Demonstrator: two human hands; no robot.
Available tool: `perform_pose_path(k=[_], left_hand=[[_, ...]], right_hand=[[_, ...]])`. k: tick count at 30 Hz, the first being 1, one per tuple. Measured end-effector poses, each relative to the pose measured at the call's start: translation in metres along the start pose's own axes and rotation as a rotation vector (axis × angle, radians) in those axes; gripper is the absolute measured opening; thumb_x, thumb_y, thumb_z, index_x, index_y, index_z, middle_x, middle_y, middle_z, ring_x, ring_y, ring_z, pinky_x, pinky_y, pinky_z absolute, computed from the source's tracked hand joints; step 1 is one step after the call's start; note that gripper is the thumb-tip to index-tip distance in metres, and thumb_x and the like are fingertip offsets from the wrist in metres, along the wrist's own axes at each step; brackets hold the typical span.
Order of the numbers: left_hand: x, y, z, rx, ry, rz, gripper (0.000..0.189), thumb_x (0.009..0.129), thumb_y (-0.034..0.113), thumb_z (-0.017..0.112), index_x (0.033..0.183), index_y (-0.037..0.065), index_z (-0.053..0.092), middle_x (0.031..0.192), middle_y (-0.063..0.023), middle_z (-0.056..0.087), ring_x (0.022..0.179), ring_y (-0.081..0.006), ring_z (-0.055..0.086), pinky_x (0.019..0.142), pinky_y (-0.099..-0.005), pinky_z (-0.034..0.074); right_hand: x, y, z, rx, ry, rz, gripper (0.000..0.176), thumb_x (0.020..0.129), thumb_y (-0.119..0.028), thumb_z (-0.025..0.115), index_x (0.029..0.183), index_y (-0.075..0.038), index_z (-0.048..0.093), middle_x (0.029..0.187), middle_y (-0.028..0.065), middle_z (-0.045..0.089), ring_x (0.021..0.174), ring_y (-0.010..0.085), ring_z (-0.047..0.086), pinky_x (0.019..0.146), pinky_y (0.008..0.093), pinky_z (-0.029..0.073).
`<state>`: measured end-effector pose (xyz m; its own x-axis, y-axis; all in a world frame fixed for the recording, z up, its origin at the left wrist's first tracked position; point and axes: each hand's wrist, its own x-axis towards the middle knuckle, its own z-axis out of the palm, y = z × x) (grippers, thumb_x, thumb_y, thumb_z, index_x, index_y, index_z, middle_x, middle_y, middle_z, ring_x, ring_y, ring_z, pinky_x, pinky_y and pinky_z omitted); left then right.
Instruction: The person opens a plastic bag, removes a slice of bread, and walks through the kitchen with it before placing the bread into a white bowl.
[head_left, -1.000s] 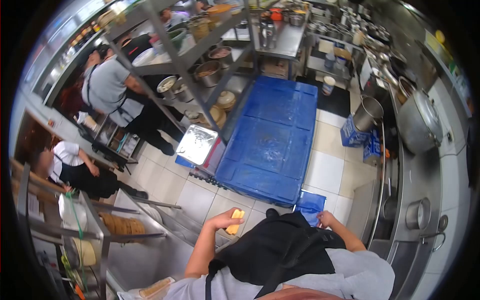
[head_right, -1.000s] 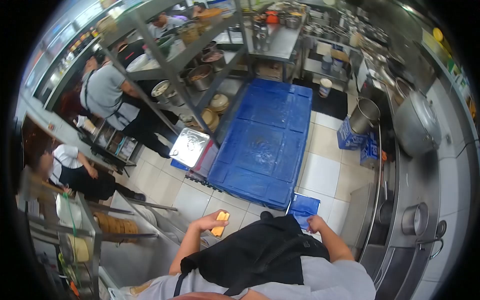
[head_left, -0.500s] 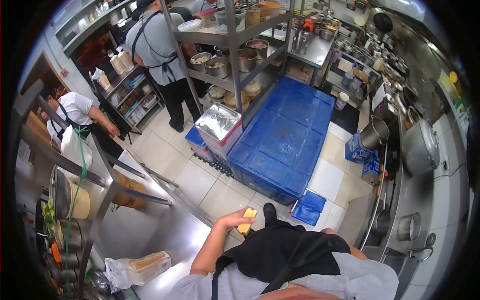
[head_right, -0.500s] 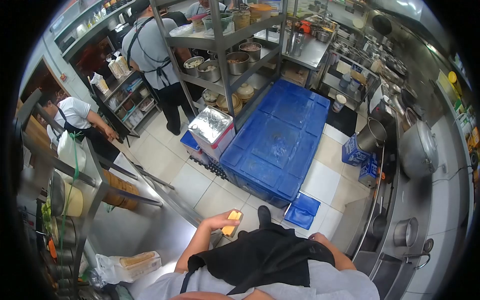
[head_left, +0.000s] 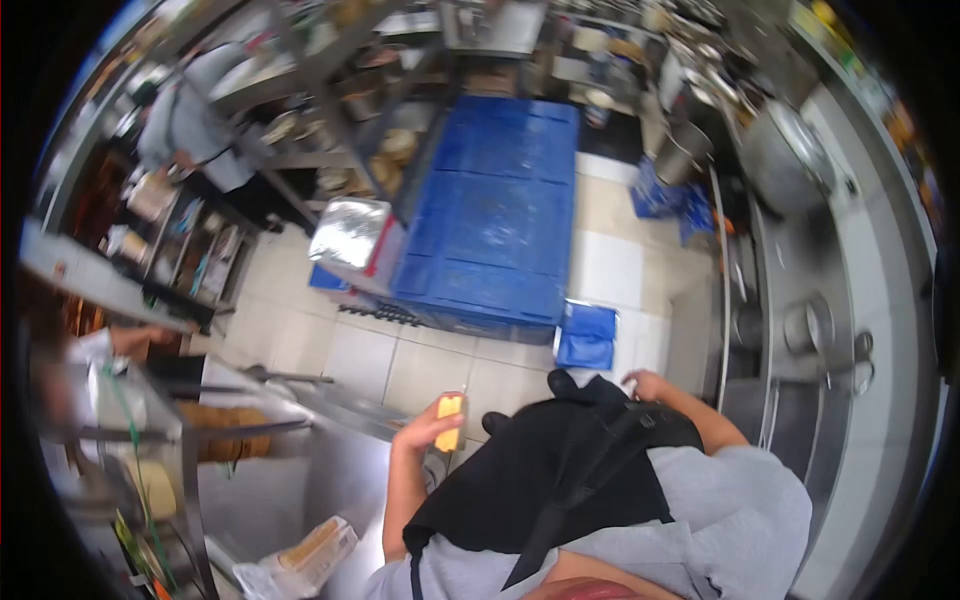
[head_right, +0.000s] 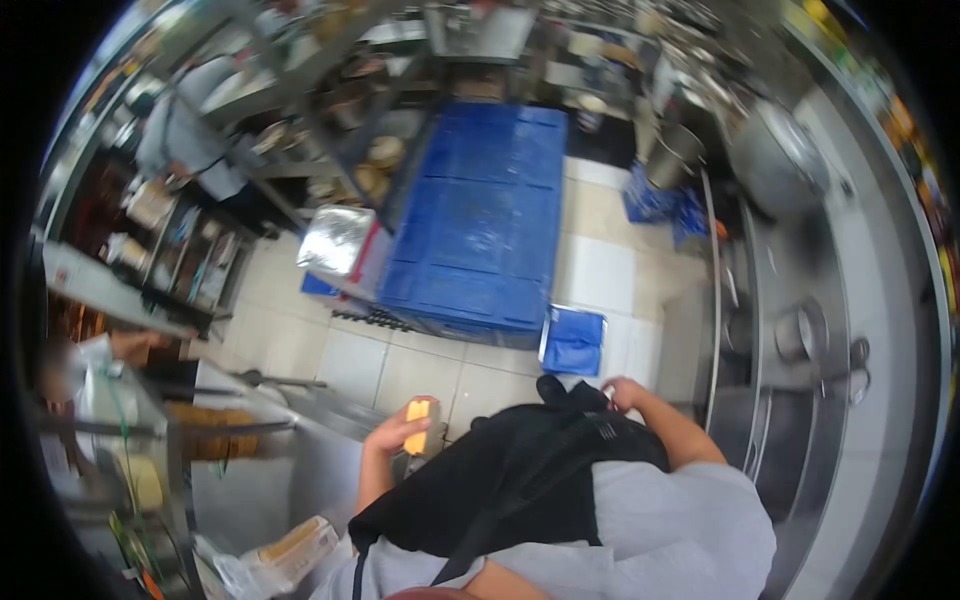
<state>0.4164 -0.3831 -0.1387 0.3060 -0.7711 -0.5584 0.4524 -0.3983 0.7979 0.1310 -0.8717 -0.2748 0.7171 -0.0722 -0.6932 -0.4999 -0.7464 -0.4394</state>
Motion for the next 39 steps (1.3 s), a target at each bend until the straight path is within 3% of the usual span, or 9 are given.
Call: perform_pose_path(k=[1,2,5,8,10,20,29,37,39], left_hand=[[0.003,0.002,0.002,-0.042,-0.001,0.031,0.061,0.088,0.035,0.072,0.137,0.010,0.048,0.116,-0.0033,0.055,0.110,-0.0156,0.052,0.094,-0.0314,0.043],[0.008,0.010,0.008,-0.026,-0.042,-0.003,0.061,0.088,0.035,0.072,0.137,0.010,0.048,0.116,-0.0033,0.055,0.110,-0.0156,0.052,0.094,-0.0314,0.043],[0.017,0.024,0.032,0.013,-0.023,-0.056,0.059,0.088,0.033,0.071,0.137,0.011,0.047,0.114,-0.0024,0.053,0.106,-0.0147,0.050,0.092,-0.0308,0.043],[0.059,0.049,0.061,0.099,-0.032,-0.108,0.060,0.087,0.033,0.071,0.137,0.010,0.047,0.111,-0.0023,0.052,0.104,-0.0143,0.049,0.090,-0.0305,0.042],[0.093,0.068,0.089,0.106,-0.070,-0.118,0.060,0.087,0.033,0.071,0.137,0.010,0.047,0.111,-0.0023,0.052,0.104,-0.0142,0.049,0.090,-0.0306,0.042],[0.194,0.141,0.181,0.336,-0.183,-0.194,0.057,0.089,0.034,0.071,0.135,0.010,0.048,0.107,-0.0040,0.054,0.099,-0.0150,0.053,0.086,-0.0316,0.046],[0.238,0.132,0.166,0.507,-0.234,-0.213,0.063,0.086,0.040,0.074,0.133,0.008,0.049,0.110,-0.0037,0.055,0.104,-0.0161,0.053,0.089,-0.0332,0.045],[0.260,0.168,0.194,0.400,-0.154,0.026,0.057,0.091,0.033,0.071,0.136,0.007,0.046,0.107,-0.0022,0.053,0.100,-0.0153,0.051,0.088,-0.0305,0.044],[0.270,0.155,0.192,0.346,-0.099,-0.060,0.065,0.089,0.035,0.073,0.138,0.006,0.044,0.114,-0.0053,0.057,0.106,-0.0159,0.054,0.093,-0.0324,0.046]], right_hand=[[0.017,0.047,0.026,-0.080,0.057,-0.200,0.063,0.058,-0.006,0.082,0.120,-0.010,0.068,0.090,0.0136,0.075,0.084,0.0237,0.072,0.079,0.0387,0.057],[0.005,0.041,0.014,0.034,-0.030,-0.085,0.085,0.058,0.004,0.076,0.138,-0.006,0.051,0.088,0.0058,0.077,0.071,0.0141,0.071,0.062,0.0331,0.058],[-0.037,0.029,-0.019,0.733,-0.120,0.354,0.084,0.064,0.016,0.070,0.141,-0.006,0.047,0.089,0.0128,0.076,0.067,0.0223,0.072,0.056,0.0372,0.059],[-0.051,0.077,-0.008,0.799,-0.116,0.402,0.084,0.063,0.016,0.069,0.141,-0.006,0.046,0.091,0.0141,0.076,0.068,0.0227,0.072,0.054,0.0389,0.058],[-0.060,0.132,0.015,0.619,-0.011,0.185,0.081,0.062,0.017,0.067,0.138,-0.005,0.049,0.090,0.0148,0.075,0.069,0.0229,0.071,0.052,0.0401,0.057],[-0.119,0.229,0.001,0.866,-0.023,0.458,0.073,0.064,0.018,0.063,0.133,-0.003,0.054,0.086,0.0159,0.073,0.071,0.0234,0.070,0.053,0.0404,0.056],[-0.086,0.178,-0.109,0.721,0.210,0.272,0.051,0.079,0.005,0.048,0.130,-0.002,0.056,0.084,0.0161,0.072,0.065,0.0218,0.069,0.056,0.0367,0.054],[-0.009,0.194,-0.208,0.097,0.016,0.016,0.050,0.076,0.001,0.049,0.124,-0.009,0.063,0.083,0.0091,0.074,0.068,0.0206,0.070,0.062,0.0362,0.056],[0.023,0.211,-0.248,0.072,-0.019,0.021,0.047,0.076,-0.003,0.054,0.120,-0.010,0.066,0.083,0.0096,0.075,0.071,0.0232,0.072,0.064,0.0374,0.057]])
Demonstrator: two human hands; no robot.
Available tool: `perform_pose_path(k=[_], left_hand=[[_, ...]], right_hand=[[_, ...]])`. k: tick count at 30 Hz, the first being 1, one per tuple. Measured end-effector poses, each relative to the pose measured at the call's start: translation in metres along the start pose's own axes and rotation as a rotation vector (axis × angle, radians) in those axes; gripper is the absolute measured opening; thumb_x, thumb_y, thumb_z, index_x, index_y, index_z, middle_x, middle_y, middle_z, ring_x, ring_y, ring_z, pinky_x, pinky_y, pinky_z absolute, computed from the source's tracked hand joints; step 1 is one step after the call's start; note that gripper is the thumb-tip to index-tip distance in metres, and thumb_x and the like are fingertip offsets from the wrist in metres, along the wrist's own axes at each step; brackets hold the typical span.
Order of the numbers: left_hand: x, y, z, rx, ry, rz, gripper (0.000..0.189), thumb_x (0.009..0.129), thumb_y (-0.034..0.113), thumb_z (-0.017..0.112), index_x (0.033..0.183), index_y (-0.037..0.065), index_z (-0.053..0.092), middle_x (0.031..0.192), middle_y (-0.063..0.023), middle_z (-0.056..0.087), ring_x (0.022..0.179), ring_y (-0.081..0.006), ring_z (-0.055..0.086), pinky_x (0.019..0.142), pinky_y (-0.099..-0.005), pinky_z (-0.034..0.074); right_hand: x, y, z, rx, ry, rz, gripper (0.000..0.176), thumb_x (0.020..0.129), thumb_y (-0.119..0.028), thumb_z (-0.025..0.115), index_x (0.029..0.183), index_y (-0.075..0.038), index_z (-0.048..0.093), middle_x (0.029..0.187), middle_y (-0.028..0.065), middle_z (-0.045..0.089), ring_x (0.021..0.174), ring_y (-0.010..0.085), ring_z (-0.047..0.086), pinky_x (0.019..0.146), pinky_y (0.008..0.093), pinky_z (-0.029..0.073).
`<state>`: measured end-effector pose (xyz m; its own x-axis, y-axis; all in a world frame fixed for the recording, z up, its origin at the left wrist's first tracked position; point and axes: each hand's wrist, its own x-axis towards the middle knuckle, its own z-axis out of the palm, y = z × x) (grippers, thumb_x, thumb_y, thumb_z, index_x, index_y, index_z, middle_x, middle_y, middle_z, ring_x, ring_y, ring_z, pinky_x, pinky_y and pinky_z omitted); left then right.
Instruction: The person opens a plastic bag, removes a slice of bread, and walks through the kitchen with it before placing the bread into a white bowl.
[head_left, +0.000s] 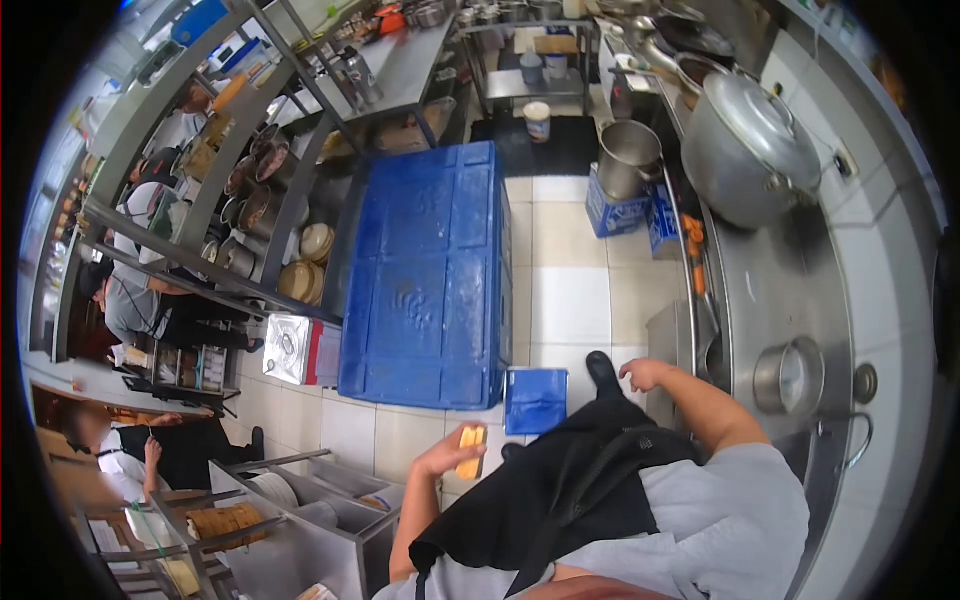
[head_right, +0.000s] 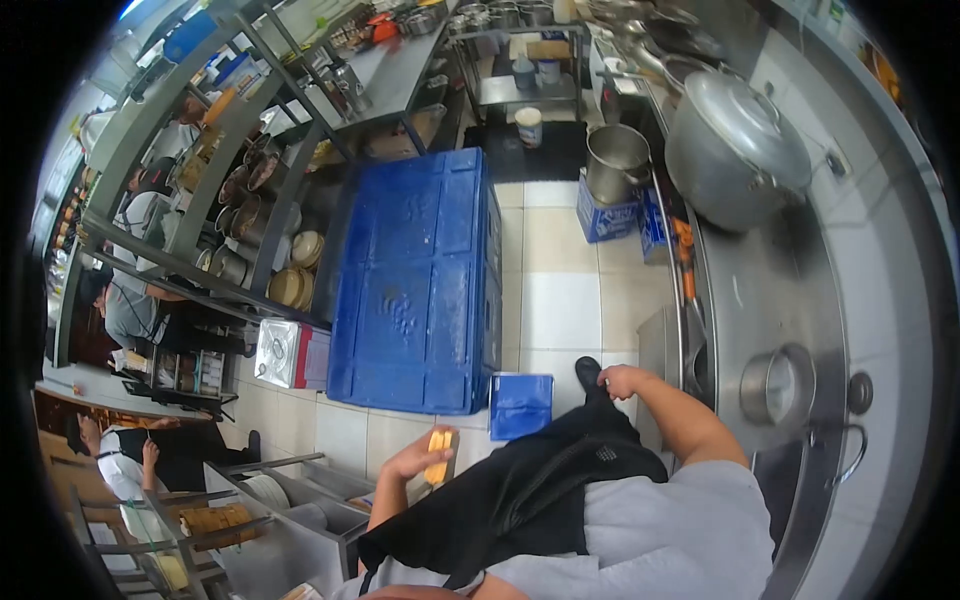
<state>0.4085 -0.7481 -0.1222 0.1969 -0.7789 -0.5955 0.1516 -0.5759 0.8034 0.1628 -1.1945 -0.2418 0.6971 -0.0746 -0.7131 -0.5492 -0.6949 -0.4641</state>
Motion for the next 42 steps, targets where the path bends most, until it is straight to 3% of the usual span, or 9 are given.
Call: perform_pose_path(k=[2,4,10,14,17,26,36,39,42], left_hand=[[0.014,-0.008,0.003,-0.112,0.043,-0.119,0.069,0.087,0.038,0.074,0.139,0.005,0.043,0.116,-0.0057,0.056,0.109,-0.0173,0.054,0.095,-0.0333,0.045],[0.030,-0.010,0.010,-0.196,0.106,-0.128,0.070,0.087,0.039,0.075,0.139,0.005,0.043,0.116,-0.0057,0.056,0.109,-0.0180,0.054,0.096,-0.0336,0.045],[0.120,0.110,0.056,-0.368,0.299,-0.069,0.057,0.092,0.029,0.069,0.138,0.004,0.046,0.115,-0.0028,0.056,0.105,-0.0147,0.054,0.091,-0.0297,0.046],[0.166,0.177,0.058,-0.187,0.248,-0.133,0.063,0.089,0.033,0.073,0.139,0.006,0.046,0.120,-0.0041,0.058,0.108,-0.0167,0.056,0.092,-0.0316,0.047],[0.184,0.189,0.052,-0.093,0.214,-0.170,0.066,0.087,0.035,0.075,0.139,0.007,0.045,0.122,-0.0048,0.059,0.109,-0.0178,0.056,0.093,-0.0326,0.048],[0.230,0.184,0.039,-0.338,0.308,-0.007,0.062,0.089,0.040,0.073,0.136,0.008,0.048,0.114,-0.0035,0.058,0.104,-0.0154,0.057,0.089,-0.0311,0.048],[0.317,0.238,-0.085,-0.230,0.357,0.077,0.073,0.084,0.052,0.073,0.137,0.009,0.045,0.109,-0.0036,0.058,0.098,-0.0151,0.058,0.081,-0.0319,0.050],[0.344,0.262,-0.132,-0.221,0.308,-0.035,0.072,0.085,0.056,0.071,0.136,0.013,0.045,0.105,-0.0048,0.060,0.089,-0.0153,0.062,0.071,-0.0344,0.053],[0.370,0.281,-0.168,-0.185,0.303,0.059,0.072,0.085,0.056,0.071,0.135,0.013,0.044,0.103,-0.0054,0.060,0.087,-0.0157,0.063,0.069,-0.0355,0.055]], right_hand=[[0.035,-0.010,-0.057,-0.006,-0.218,-0.004,0.043,0.079,-0.011,0.062,0.122,-0.011,0.067,0.094,0.0155,0.073,0.084,0.0292,0.071,0.071,0.0420,0.056],[0.092,-0.013,-0.105,-0.204,-0.053,-0.386,0.038,0.082,-0.017,0.062,0.119,-0.011,0.066,0.096,0.0152,0.072,0.087,0.0302,0.070,0.074,0.0433,0.055],[-0.047,-0.232,-0.318,0.032,-0.326,-1.394,0.024,0.091,-0.025,0.064,0.105,-0.005,0.065,0.095,0.0153,0.069,0.090,0.0327,0.067,0.077,0.0408,0.052],[-0.133,-0.264,-0.364,-0.040,-0.756,-1.915,0.023,0.086,-0.026,0.071,0.095,-0.005,0.067,0.088,0.0123,0.069,0.083,0.0308,0.065,0.074,0.0421,0.049],[-0.141,-0.256,-0.377,-0.183,-0.802,-2.000,0.024,0.087,-0.025,0.070,0.090,-0.004,0.060,0.081,0.0112,0.062,0.081,0.0326,0.063,0.070,0.0452,0.047],[-0.131,-0.247,-0.432,-0.486,-0.937,-1.877,0.022,0.086,-0.022,0.067,0.085,-0.002,0.057,0.084,0.0144,0.064,0.081,0.0370,0.063,0.068,0.0476,0.049],[-0.024,-0.259,-0.550,-0.425,-1.102,-1.680,0.031,0.090,-0.032,0.067,0.096,-0.005,0.053,0.085,0.0118,0.056,0.083,0.0370,0.060,0.066,0.0468,0.047],[0.055,-0.255,-0.602,-0.367,-0.983,-1.406,0.040,0.095,-0.034,0.066,0.117,-0.002,0.059,0.103,0.0119,0.064,0.089,0.0277,0.065,0.075,0.0380,0.052],[0.151,-0.221,-0.652,-0.232,-0.564,-1.041,0.034,0.092,-0.026,0.069,0.115,-0.003,0.063,0.097,0.0093,0.068,0.089,0.0198,0.067,0.081,0.0351,0.053]])
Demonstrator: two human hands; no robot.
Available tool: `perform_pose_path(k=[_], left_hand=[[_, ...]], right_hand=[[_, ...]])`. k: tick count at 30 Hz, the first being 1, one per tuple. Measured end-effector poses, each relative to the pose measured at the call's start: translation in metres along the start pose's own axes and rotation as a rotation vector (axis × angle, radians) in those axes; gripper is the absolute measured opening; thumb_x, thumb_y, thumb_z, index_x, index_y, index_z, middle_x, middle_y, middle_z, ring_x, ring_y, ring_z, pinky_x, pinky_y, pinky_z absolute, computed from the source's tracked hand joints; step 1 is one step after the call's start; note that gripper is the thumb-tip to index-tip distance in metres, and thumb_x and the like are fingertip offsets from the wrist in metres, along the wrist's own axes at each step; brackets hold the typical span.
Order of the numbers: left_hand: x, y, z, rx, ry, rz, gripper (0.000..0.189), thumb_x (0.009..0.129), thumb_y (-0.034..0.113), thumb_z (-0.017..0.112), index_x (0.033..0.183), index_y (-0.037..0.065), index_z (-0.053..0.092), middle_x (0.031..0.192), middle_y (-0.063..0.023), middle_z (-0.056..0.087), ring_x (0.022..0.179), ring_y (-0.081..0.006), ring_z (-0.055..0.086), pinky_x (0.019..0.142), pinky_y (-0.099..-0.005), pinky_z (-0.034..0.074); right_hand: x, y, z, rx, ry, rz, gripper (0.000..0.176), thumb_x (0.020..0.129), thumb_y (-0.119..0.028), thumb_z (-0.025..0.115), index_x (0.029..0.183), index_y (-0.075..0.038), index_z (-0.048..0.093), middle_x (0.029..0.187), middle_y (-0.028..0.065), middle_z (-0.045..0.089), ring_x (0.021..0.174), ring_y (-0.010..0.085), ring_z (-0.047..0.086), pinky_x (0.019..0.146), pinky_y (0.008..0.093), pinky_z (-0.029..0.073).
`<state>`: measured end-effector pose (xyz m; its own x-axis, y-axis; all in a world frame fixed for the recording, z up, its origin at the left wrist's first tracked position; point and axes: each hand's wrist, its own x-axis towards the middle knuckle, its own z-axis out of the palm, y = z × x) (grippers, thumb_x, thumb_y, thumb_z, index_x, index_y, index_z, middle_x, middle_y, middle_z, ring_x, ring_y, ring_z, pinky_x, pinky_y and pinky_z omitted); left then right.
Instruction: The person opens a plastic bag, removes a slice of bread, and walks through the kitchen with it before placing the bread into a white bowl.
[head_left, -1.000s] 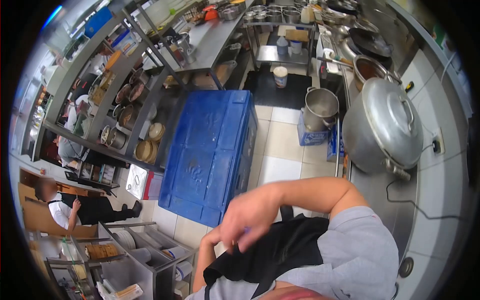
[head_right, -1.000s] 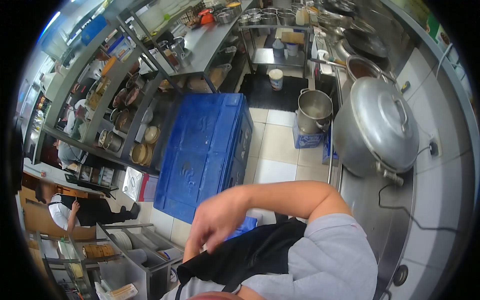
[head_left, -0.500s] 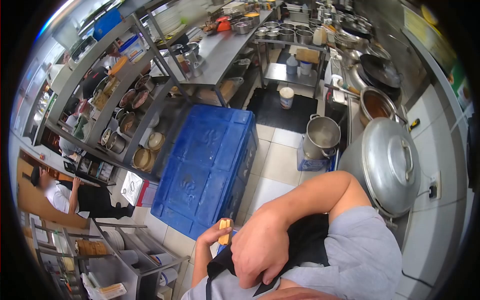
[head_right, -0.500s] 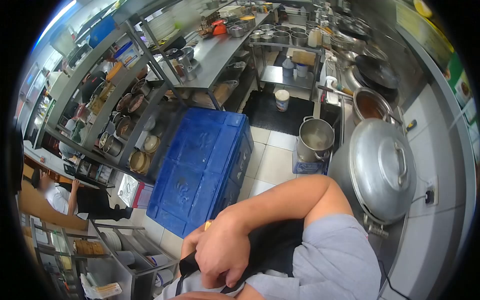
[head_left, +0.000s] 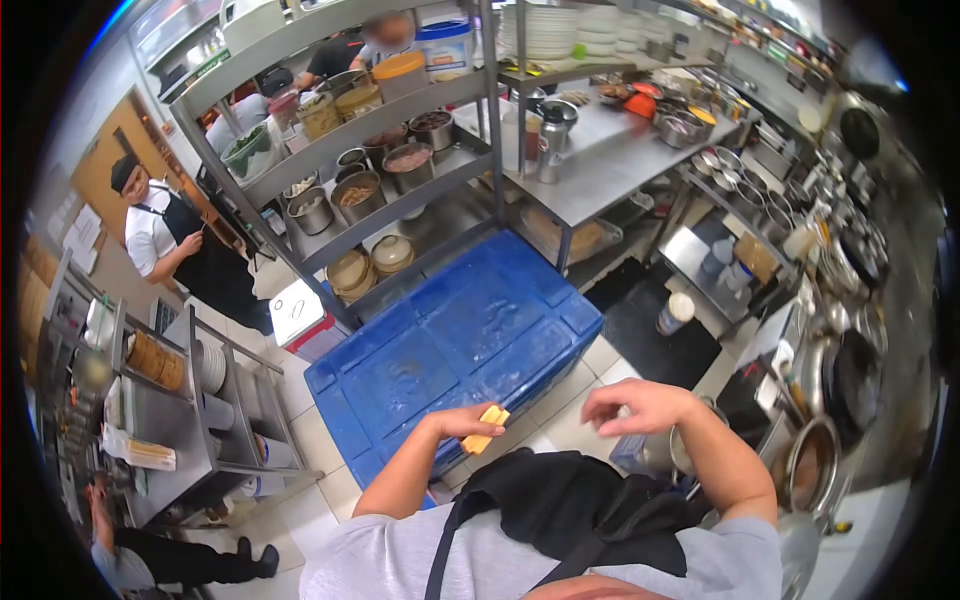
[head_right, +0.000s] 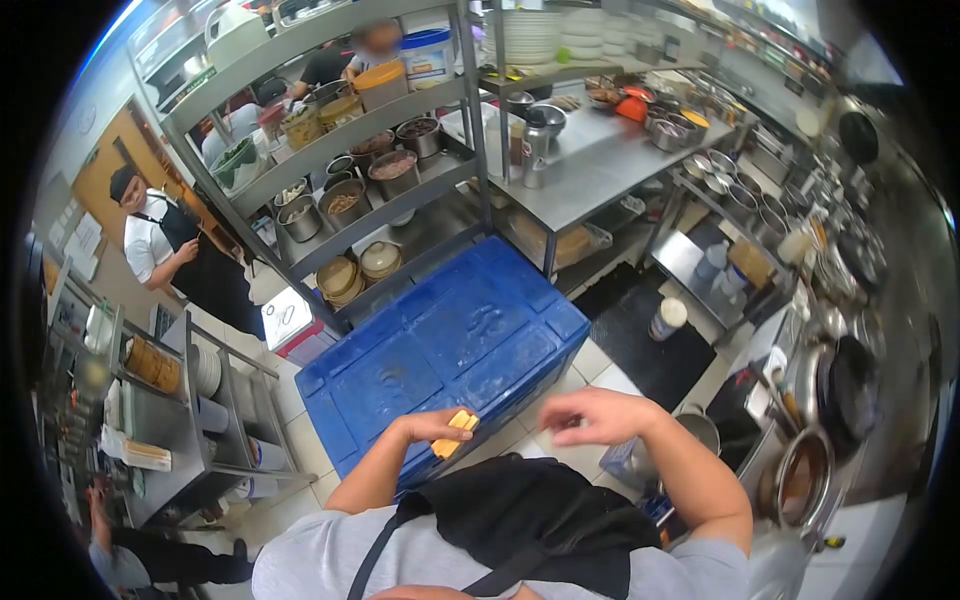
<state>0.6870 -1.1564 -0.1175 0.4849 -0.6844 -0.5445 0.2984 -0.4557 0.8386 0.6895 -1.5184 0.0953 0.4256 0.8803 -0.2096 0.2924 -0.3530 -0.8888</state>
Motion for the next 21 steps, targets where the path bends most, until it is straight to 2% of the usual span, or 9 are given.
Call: perform_pose_path(k=[1,4,6,7,9,11,13,19,21], left_hand=[[0.010,0.008,-0.007,-0.056,-0.029,-0.009,0.072,0.086,0.055,0.070,0.137,0.012,0.043,0.105,-0.0061,0.060,0.087,-0.0164,0.063,0.068,-0.0357,0.055],[0.038,0.031,-0.018,-0.038,0.064,0.061,0.072,0.087,0.053,0.069,0.140,0.012,0.042,0.106,-0.0065,0.059,0.089,-0.0169,0.062,0.074,-0.0348,0.053],[0.051,0.067,-0.019,-0.110,0.115,0.241,0.066,0.090,0.041,0.070,0.142,0.012,0.042,0.118,-0.0055,0.054,0.110,-0.0184,0.052,0.094,-0.0361,0.045],[0.064,0.078,-0.019,-0.160,0.175,0.319,0.071,0.087,0.045,0.072,0.142,0.013,0.040,0.117,-0.0056,0.054,0.108,-0.0181,0.054,0.092,-0.0353,0.047],[0.094,0.115,-0.014,-0.298,0.252,0.471,0.080,0.084,0.050,0.075,0.144,0.013,0.037,0.116,-0.0061,0.054,0.106,-0.0183,0.055,0.090,-0.0347,0.048],[0.115,0.172,-0.003,-0.431,0.337,0.594,0.092,0.080,0.053,0.077,0.147,0.010,0.030,0.117,-0.0068,0.054,0.107,-0.0192,0.056,0.092,-0.0352,0.048],[0.150,0.227,0.004,-0.497,0.374,0.709,0.099,0.074,0.053,0.081,0.146,0.010,0.029,0.117,-0.0095,0.055,0.108,-0.0226,0.059,0.092,-0.0375,0.051],[0.252,0.356,0.019,-0.526,0.362,0.937,0.109,0.068,0.053,0.086,0.148,0.012,0.023,0.120,-0.0173,0.056,0.112,-0.0313,0.061,0.094,-0.0455,0.054],[0.279,0.382,0.017,-0.497,0.361,0.971,0.112,0.068,0.052,0.087,0.149,0.012,0.021,0.122,-0.0199,0.055,0.112,-0.0329,0.061,0.095,-0.0465,0.054]], right_hand=[[-0.008,0.033,-0.010,-0.023,0.115,0.109,0.032,0.092,-0.026,0.070,0.114,-0.004,0.063,0.094,0.0086,0.069,0.089,0.0196,0.067,0.081,0.0346,0.053],[-0.026,0.111,-0.033,-0.099,0.187,0.243,0.030,0.092,-0.025,0.069,0.112,-0.005,0.063,0.093,0.0078,0.069,0.088,0.0186,0.066,0.081,0.0337,0.052],[-0.030,0.151,-0.046,-0.071,0.150,0.257,0.027,0.094,-0.025,0.067,0.111,-0.004,0.063,0.091,0.0064,0.068,0.084,0.0157,0.065,0.078,0.0317,0.052],[-0.028,0.172,-0.051,0.135,0.111,0.350,0.025,0.097,-0.025,0.065,0.111,-0.004,0.062,0.087,0.0048,0.066,0.080,0.0126,0.063,0.074,0.0303,0.052],[-0.017,0.219,-0.064,0.280,0.021,0.337,0.029,0.098,-0.025,0.063,0.117,-0.003,0.059,0.088,0.0039,0.065,0.078,0.0119,0.061,0.071,0.0300,0.052],[-0.007,0.221,-0.088,0.345,-0.031,0.221,0.041,0.099,-0.030,0.061,0.130,-0.004,0.055,0.091,0.0053,0.064,0.077,0.0141,0.062,0.072,0.0309,0.053],[-0.004,0.219,-0.122,0.449,-0.071,0.163,0.052,0.099,-0.031,0.060,0.142,-0.007,0.044,0.102,0.0080,0.064,0.087,0.0148,0.063,0.076,0.0326,0.054],[-0.057,0.223,-0.220,1.047,0.033,-0.119,0.067,0.099,-0.038,0.060,0.151,-0.007,0.031,0.124,0.0124,0.060,0.107,0.0244,0.064,0.084,0.0402,0.057],[-0.077,0.236,-0.250,1.079,0.043,-0.168,0.068,0.098,-0.037,0.060,0.151,-0.007,0.030,0.125,0.0128,0.060,0.110,0.0255,0.063,0.084,0.0401,0.057]])
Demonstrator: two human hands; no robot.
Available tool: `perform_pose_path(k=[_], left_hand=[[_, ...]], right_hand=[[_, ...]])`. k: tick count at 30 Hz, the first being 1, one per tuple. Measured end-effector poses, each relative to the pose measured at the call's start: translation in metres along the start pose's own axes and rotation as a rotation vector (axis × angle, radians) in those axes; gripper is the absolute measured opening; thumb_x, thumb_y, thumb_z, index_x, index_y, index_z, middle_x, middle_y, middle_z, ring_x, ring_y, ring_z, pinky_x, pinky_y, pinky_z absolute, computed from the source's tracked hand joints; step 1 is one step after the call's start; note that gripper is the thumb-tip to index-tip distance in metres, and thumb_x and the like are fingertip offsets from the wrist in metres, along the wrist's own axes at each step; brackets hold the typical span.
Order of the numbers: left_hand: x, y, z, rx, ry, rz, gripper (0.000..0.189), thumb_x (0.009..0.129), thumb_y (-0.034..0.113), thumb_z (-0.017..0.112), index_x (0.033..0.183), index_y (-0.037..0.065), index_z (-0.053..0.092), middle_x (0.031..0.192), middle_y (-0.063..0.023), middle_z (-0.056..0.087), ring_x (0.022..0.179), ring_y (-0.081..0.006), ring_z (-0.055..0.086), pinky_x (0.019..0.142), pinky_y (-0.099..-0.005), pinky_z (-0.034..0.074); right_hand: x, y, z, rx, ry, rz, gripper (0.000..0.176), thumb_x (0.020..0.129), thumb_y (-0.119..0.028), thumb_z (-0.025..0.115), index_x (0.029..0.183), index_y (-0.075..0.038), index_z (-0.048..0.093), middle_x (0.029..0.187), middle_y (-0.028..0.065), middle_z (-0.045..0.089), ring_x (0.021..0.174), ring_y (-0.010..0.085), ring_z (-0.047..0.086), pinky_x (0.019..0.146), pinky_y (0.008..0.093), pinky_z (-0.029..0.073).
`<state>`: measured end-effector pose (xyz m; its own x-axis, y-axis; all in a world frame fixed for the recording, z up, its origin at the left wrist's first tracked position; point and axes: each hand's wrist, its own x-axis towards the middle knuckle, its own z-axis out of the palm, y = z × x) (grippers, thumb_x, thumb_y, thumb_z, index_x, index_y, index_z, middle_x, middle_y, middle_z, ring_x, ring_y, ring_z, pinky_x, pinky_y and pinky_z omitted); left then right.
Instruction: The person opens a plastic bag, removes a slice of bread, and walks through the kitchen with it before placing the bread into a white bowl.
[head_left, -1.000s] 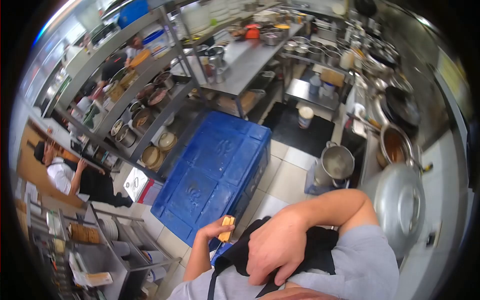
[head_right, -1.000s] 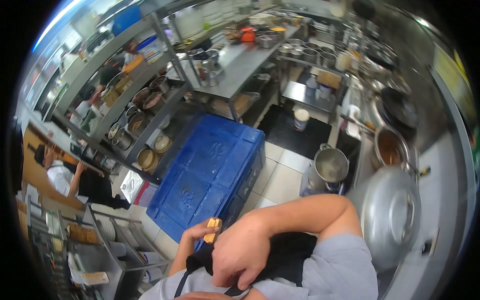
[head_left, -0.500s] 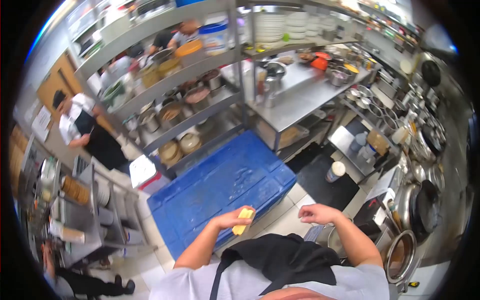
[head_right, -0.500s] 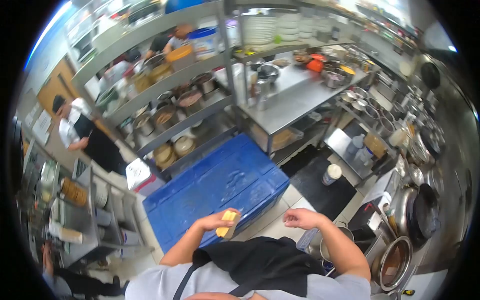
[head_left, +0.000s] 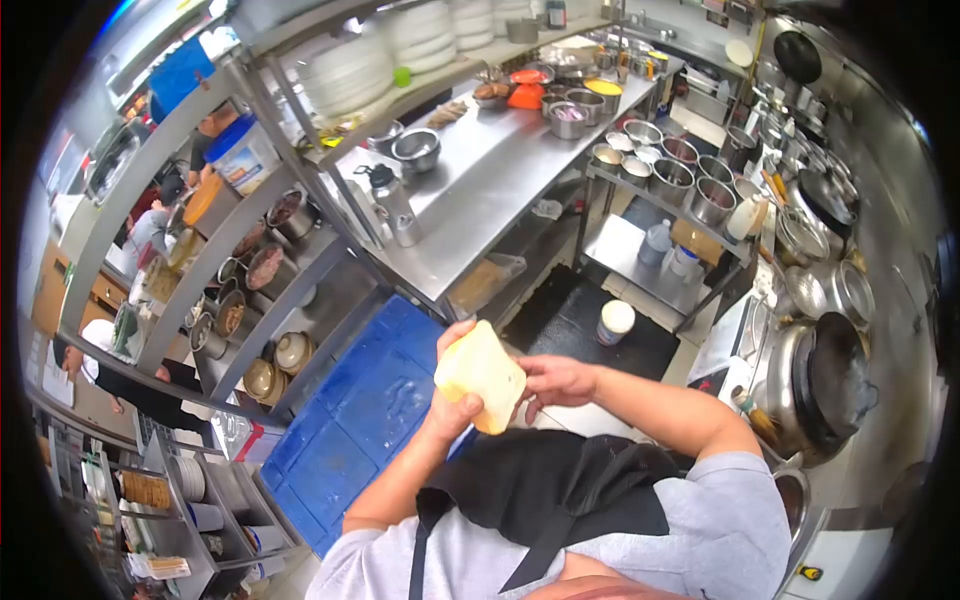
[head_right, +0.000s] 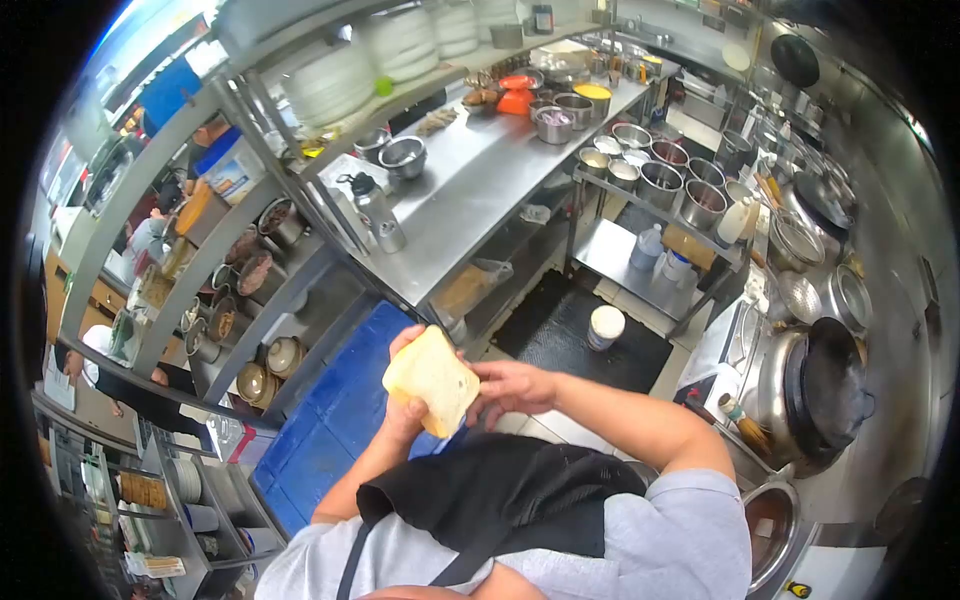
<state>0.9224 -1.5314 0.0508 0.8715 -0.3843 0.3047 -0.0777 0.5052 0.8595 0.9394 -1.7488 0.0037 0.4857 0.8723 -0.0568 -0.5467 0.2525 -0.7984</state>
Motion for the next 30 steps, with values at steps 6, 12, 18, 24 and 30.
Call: perform_pose_path(k=[6,12,18,24,30], left_hand=[[0.079,-0.064,0.009,0.030,-0.053,-0.055,0.107,0.073,0.047,0.083,0.151,0.010,0.020,0.129,-0.0104,0.048,0.119,-0.0236,0.052,0.099,-0.0374,0.046],[0.179,-0.106,-0.008,0.015,-0.144,0.026,0.106,0.075,0.042,0.083,0.153,0.011,0.019,0.135,-0.0104,0.043,0.126,-0.0232,0.044,0.107,-0.0385,0.037],[0.326,-0.138,-0.055,0.049,-0.142,0.015,0.126,0.072,0.056,0.084,0.159,0.011,0.003,0.158,-0.0150,0.026,0.146,-0.0276,0.027,0.119,-0.0415,0.021],[0.426,-0.179,-0.096,0.143,0.135,-0.136,0.077,0.085,0.022,0.078,0.144,0.003,0.032,0.141,-0.0127,0.047,0.131,-0.0221,0.046,0.111,-0.0398,0.037],[0.489,-0.205,-0.142,0.104,0.447,-0.066,0.060,0.085,0.011,0.074,0.136,0.000,0.044,0.127,-0.0119,0.059,0.117,-0.0220,0.058,0.104,-0.0375,0.045]], right_hand=[[-0.030,-0.044,-0.066,0.106,0.103,-0.107,0.068,0.095,-0.034,0.067,0.147,-0.004,0.036,0.131,0.0123,0.058,0.115,0.0235,0.062,0.089,0.0391,0.056],[-0.018,-0.109,-0.146,0.057,0.275,-0.097,0.075,0.084,-0.028,0.078,0.142,0.001,0.041,0.134,0.0106,0.056,0.123,0.0251,0.058,0.104,0.0416,0.047],[0.014,-0.201,-0.266,-0.031,0.397,-0.259,0.067,0.086,-0.023,0.077,0.140,-0.004,0.043,0.126,0.0083,0.060,0.114,0.0219,0.061,0.089,0.0361,0.054],[0.050,-0.304,-0.365,-0.501,0.554,-0.174,0.048,0.089,-0.014,0.071,0.130,-0.001,0.050,0.114,0.0081,0.063,0.098,0.0178,0.065,0.074,0.0315,0.059],[0.081,-0.438,-0.443,-1.224,0.210,-0.056,0.050,0.089,-0.029,0.073,0.129,-0.005,0.055,0.114,0.0102,0.067,0.099,0.0234,0.065,0.091,0.0364,0.051]])
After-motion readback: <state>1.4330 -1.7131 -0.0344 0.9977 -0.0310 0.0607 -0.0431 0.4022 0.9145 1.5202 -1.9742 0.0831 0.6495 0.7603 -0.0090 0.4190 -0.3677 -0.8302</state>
